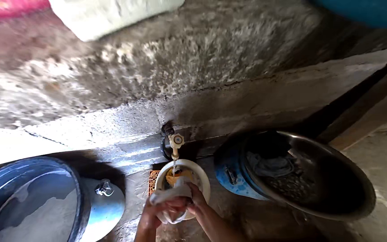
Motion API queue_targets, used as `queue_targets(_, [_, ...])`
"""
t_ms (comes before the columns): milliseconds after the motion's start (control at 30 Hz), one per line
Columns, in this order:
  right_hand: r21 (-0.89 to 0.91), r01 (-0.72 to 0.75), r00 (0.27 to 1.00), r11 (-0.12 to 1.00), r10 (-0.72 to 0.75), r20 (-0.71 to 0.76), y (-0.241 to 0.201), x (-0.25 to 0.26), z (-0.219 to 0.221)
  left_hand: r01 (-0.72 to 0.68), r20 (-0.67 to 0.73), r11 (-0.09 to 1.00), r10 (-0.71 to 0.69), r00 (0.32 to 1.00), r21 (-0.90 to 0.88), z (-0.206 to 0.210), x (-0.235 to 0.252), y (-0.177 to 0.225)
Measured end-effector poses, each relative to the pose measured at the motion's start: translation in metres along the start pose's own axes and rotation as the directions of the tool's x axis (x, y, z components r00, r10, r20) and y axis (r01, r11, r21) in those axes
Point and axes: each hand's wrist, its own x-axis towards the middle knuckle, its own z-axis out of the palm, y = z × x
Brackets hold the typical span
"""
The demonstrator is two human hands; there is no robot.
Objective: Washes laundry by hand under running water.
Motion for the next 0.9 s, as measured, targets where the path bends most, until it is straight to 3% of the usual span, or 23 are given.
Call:
queue_targets(67, [0.013,-0.065,0.997,0.998,0.066,-0.049,-0.012,-0.028,0.021,-0.100,-0.194,0.985,0.071,0.978,-0.139,-0.016,0.010,-0.004])
queue_targets(167, [0.012,-0.118,0.991,0.993,0.117,0.064,-0.020,-0.064,0.050,-0.072,-0.393,0.997,0.052,0.918,-0.035,-0.009,0.020,-0.024])
queue_targets(233, [0.020,-0.190,0.967,0.982,0.184,0.177,-0.021,-0.072,0.061,-0.070,-0.379,0.995,0.037,0.925,-0.074,0.001,0.024,-0.036])
queue_targets(300, [0.041,-0.256,0.940,0.966,0.239,0.245,-0.023,-0.066,0.057,-0.162,-0.358,0.977,0.104,0.928,-0.136,0.004,0.031,-0.041])
queue_targets(400, [0.004,-0.181,0.959,0.983,0.176,0.223,-0.029,-0.049,0.030,-0.119,-0.267,0.983,0.078,0.960,-0.140,-0.004,0.042,-0.031])
queue_targets(467, [-0.049,-0.181,0.966,0.982,0.187,0.179,-0.029,-0.033,0.008,-0.023,-0.297,0.998,0.040,0.954,0.062,0.007,0.047,-0.013])
queue_targets(533, [-0.034,-0.249,0.940,0.968,0.250,0.231,-0.030,-0.028,-0.003,0.048,-0.231,0.935,0.037,0.972,0.351,0.023,0.041,-0.004])
queue_targets(633, [0.078,-0.115,0.935,0.990,0.081,0.345,-0.027,-0.026,-0.002,0.031,-0.143,0.871,0.046,0.989,0.490,0.049,0.032,-0.012])
queue_targets(700, [0.072,-0.016,0.973,0.997,-0.001,0.232,-0.034,-0.032,0.008,0.075,-0.249,0.886,0.047,0.967,0.458,0.065,0.030,-0.012])
queue_targets(800, [-0.220,0.133,0.991,0.966,-0.127,0.038,-0.053,-0.045,0.023,0.175,-0.363,0.899,-0.020,0.932,0.402,0.074,0.035,-0.009])
queue_targets(900, [-0.524,0.348,0.937,0.778,-0.311,0.159,-0.065,-0.048,0.027,0.143,-0.307,0.968,-0.076,0.949,0.205,0.071,0.039,-0.016])
